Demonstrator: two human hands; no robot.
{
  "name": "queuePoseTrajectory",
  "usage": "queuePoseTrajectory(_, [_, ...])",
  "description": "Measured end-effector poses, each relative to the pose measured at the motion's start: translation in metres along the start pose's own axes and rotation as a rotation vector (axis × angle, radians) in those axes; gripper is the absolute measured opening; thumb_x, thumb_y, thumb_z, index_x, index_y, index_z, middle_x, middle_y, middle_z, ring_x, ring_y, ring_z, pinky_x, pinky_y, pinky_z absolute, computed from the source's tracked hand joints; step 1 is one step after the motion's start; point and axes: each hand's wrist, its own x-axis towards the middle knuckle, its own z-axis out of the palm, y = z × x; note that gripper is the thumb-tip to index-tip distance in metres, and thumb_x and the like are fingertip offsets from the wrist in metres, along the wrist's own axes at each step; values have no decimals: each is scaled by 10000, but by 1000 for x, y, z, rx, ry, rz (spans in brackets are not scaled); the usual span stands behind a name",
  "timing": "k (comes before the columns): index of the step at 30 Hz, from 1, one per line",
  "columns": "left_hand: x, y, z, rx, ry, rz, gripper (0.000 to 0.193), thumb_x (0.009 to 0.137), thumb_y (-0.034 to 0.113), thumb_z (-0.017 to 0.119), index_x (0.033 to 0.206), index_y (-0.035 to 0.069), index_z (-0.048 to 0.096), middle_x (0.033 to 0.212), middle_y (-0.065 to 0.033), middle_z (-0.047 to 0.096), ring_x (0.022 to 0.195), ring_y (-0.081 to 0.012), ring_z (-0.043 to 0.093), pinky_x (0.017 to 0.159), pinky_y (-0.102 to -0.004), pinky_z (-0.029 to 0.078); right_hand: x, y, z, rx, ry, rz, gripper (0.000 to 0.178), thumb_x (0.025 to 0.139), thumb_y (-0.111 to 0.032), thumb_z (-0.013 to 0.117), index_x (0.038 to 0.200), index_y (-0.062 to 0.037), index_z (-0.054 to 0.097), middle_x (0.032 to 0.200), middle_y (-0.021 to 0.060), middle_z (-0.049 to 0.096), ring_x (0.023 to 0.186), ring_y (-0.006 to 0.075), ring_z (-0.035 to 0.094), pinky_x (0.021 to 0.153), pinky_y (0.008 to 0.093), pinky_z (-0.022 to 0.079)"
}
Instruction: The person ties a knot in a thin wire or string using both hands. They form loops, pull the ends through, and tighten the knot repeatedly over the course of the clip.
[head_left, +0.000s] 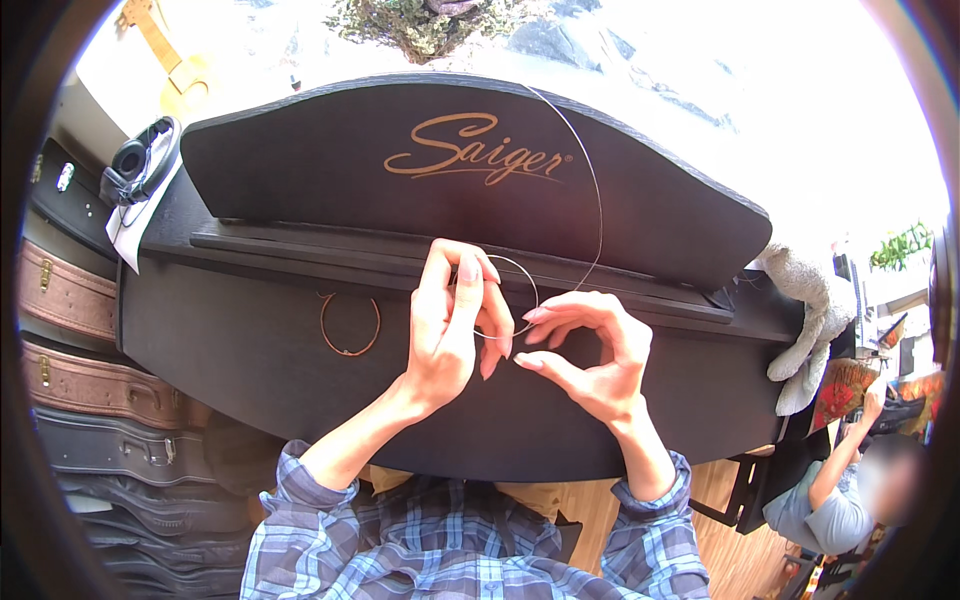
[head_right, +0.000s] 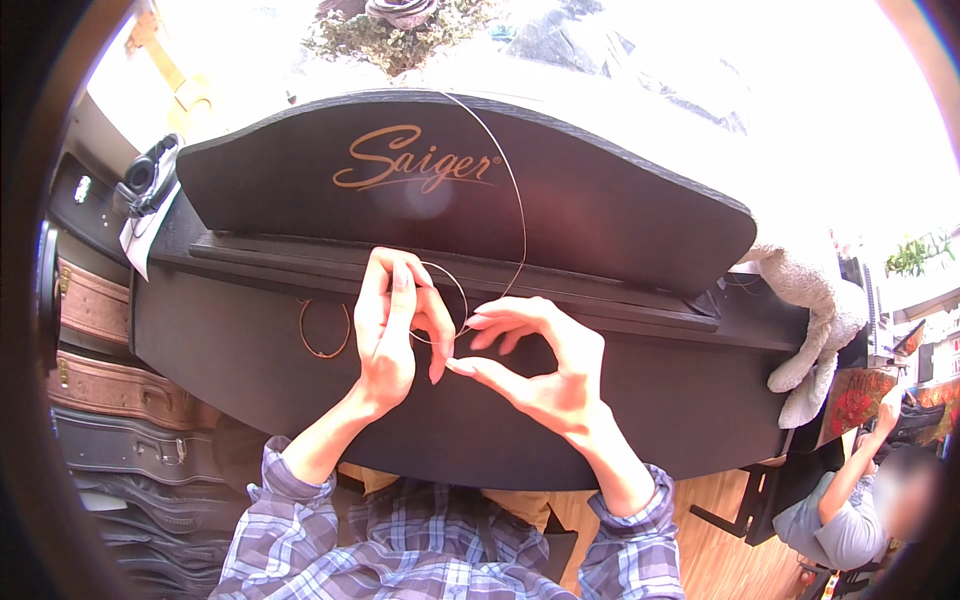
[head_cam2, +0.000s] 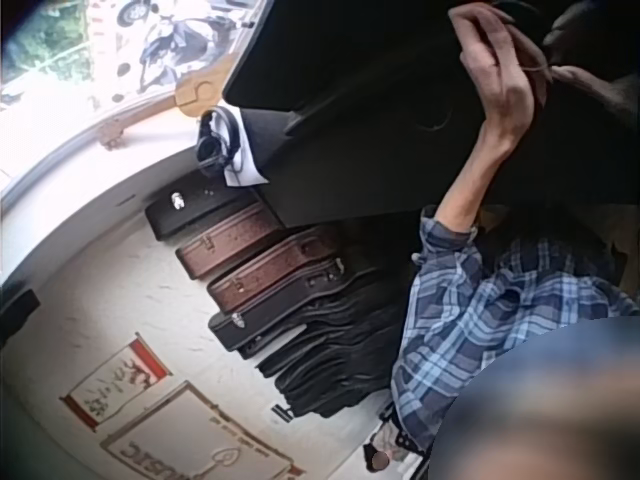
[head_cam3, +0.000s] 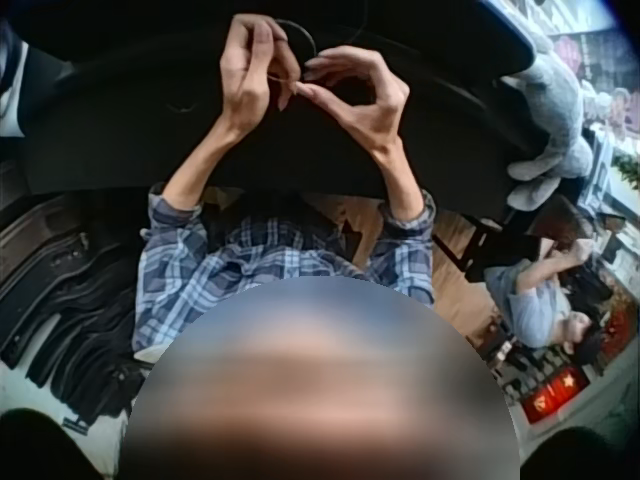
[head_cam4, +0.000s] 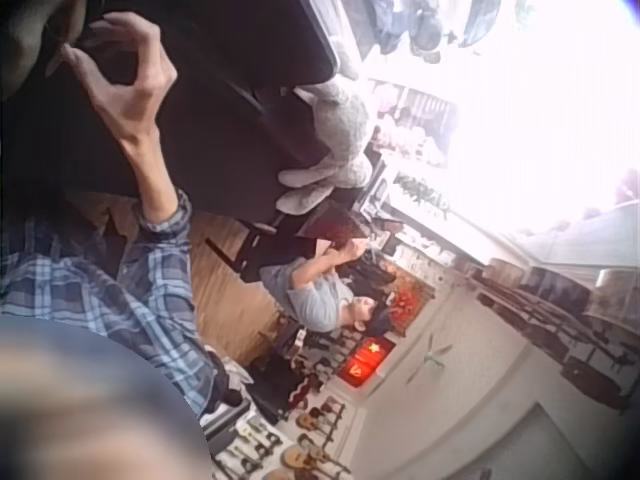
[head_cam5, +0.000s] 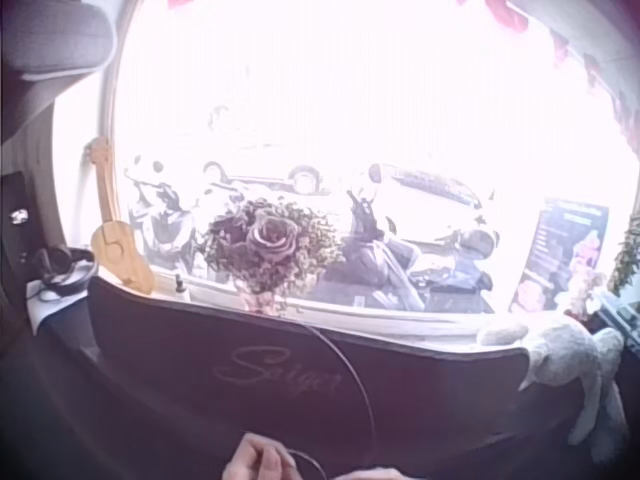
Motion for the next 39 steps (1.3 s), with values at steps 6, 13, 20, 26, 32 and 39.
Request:
queuePoseTrajectory(6, [-3, -6, 3, 89, -76, 37, 214, 1096, 188, 308, 1020, 30, 431, 613, -100, 599, 416, -112, 508, 395, -227, 385, -4, 2, 8, -61, 191, -59, 387, 799, -7, 820, 1115, -1, 596, 887, 132, 745, 800, 169, 738, 723, 284, 583])
queuePoseTrajectory(13, [-6, -10, 0, 65, -158, 16, 213, 1093, 185, 314, 1022, 19, 427, 647, -130, 622, 422, -126, 514, 416, -246, 404, 0, -2, 7, -187, 246, -47, 292, 860, 3, 742, 1150, -8, 710, 896, 119, 741, 766, 165, 732, 720, 265, 576])
queuePoseTrajectory(20, [-5, -12, 5, 224, -189, -9, 246, 1084, 275, 423, 1062, 31, 437, 606, -82, 618, 437, -97, 533, 429, -237, 389, 2, -5, 9, -393, 174, -89, 362, 819, 66, 731, 1154, -70, 738, 918, 82, 682, 744, 160, 688, 669, 262, 559])
queuePoseTrajectory(26, [-5, -7, 5, 307, -33, -4, 181, 1035, 188, 553, 1063, 19, 494, 529, -58, 615, 395, -75, 516, 393, -235, 354, 0, -5, 11, -397, 110, -160, 402, 782, 80, 745, 1149, -86, 745, 893, 62, 659, 739, 169, 650, 645, 274, 549])
queuePoseTrajectory(32, [-4, -6, 7, 317, -4, 72, 137, 996, 81, 597, 1070, -5, 520, 536, -64, 628, 405, -69, 541, 380, -226, 354, 0, -1, 8, -257, 95, -116, 415, 794, 44, 761, 1182, -98, 723, 914, 64, 681, 762, 153, 669, 632, 274, 552])
queuePoseTrajectory(39, [-6, -3, 5, 280, -47, 48, 158, 980, 28, 601, 1091, -16, 498, 575, -79, 652, 443, -85, 585, 387, -229, 404, 1, 0, 7, 161, 102, 128, 387, 842, 11, 759, 1210, -50, 657, 952, 63, 716, 779, 111, 672, 656, 244, 523])
